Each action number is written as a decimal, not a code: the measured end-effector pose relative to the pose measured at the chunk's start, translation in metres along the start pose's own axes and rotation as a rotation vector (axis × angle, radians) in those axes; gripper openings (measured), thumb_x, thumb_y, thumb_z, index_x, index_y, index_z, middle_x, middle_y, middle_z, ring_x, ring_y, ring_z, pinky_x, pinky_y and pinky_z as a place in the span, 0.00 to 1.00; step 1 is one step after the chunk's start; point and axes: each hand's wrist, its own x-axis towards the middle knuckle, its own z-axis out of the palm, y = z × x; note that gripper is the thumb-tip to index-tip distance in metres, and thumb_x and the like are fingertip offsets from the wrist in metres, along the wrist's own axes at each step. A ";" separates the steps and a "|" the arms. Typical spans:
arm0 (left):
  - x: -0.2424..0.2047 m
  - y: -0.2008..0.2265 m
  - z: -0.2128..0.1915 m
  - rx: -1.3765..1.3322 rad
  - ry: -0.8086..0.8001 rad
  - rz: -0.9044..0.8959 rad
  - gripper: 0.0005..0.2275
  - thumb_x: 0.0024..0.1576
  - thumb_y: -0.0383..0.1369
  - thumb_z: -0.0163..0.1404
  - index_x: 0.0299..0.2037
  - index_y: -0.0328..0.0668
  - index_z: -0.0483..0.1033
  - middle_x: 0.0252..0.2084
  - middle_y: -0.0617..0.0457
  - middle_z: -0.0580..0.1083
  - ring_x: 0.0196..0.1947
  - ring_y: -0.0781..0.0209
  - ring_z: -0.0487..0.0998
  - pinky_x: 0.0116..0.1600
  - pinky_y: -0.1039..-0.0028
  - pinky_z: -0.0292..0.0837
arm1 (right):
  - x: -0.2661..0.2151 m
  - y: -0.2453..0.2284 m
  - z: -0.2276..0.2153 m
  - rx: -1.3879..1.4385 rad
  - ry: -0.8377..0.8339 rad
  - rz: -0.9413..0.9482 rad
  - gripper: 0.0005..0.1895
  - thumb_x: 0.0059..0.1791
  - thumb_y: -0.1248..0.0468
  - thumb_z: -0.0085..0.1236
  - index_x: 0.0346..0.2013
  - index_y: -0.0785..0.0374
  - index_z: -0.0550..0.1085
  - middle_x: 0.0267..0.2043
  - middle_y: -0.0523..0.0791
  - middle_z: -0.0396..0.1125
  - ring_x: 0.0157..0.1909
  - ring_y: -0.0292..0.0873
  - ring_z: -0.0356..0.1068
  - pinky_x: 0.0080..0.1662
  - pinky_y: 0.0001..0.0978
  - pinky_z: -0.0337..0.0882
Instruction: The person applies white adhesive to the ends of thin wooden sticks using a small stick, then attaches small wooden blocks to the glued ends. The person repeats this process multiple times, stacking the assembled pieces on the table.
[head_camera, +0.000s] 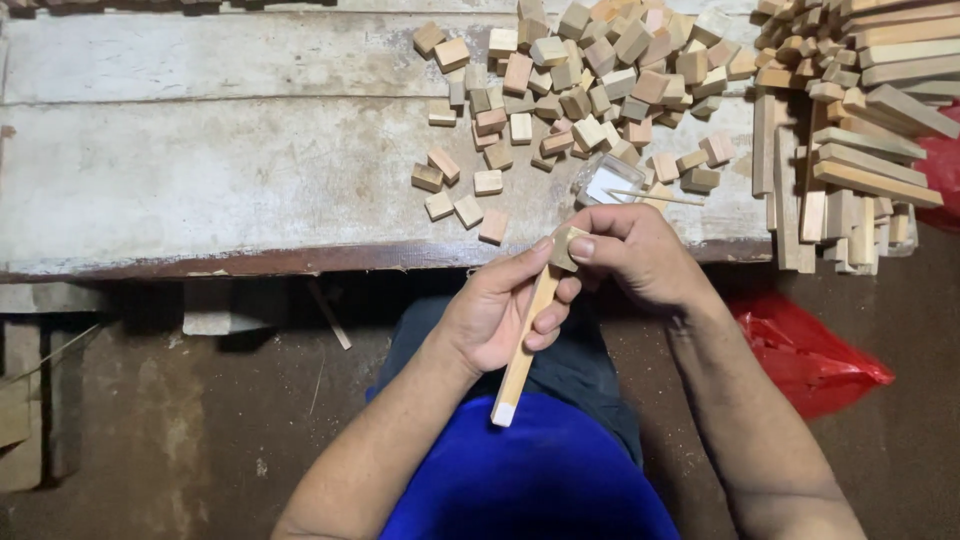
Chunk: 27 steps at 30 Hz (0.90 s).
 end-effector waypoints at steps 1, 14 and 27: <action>-0.001 -0.002 -0.001 0.000 0.003 -0.007 0.11 0.67 0.36 0.46 0.42 0.33 0.75 0.33 0.41 0.79 0.19 0.59 0.76 0.17 0.73 0.71 | -0.003 -0.003 0.003 0.005 0.005 0.004 0.17 0.43 0.57 0.66 0.35 0.71 0.79 0.20 0.46 0.63 0.25 0.37 0.65 0.29 0.30 0.69; -0.005 -0.012 -0.002 -0.060 -0.019 0.045 0.10 0.68 0.33 0.45 0.43 0.31 0.72 0.32 0.40 0.77 0.16 0.62 0.72 0.15 0.79 0.65 | -0.004 -0.007 0.007 0.097 -0.090 -0.032 0.21 0.38 0.58 0.69 0.35 0.74 0.78 0.17 0.48 0.66 0.22 0.40 0.73 0.27 0.29 0.73; -0.007 -0.019 -0.004 -0.061 0.008 0.074 0.08 0.66 0.31 0.46 0.42 0.31 0.71 0.30 0.39 0.77 0.15 0.63 0.71 0.14 0.79 0.64 | -0.003 0.009 0.010 0.189 -0.126 -0.087 0.26 0.35 0.57 0.71 0.36 0.79 0.77 0.19 0.54 0.70 0.21 0.43 0.75 0.27 0.30 0.76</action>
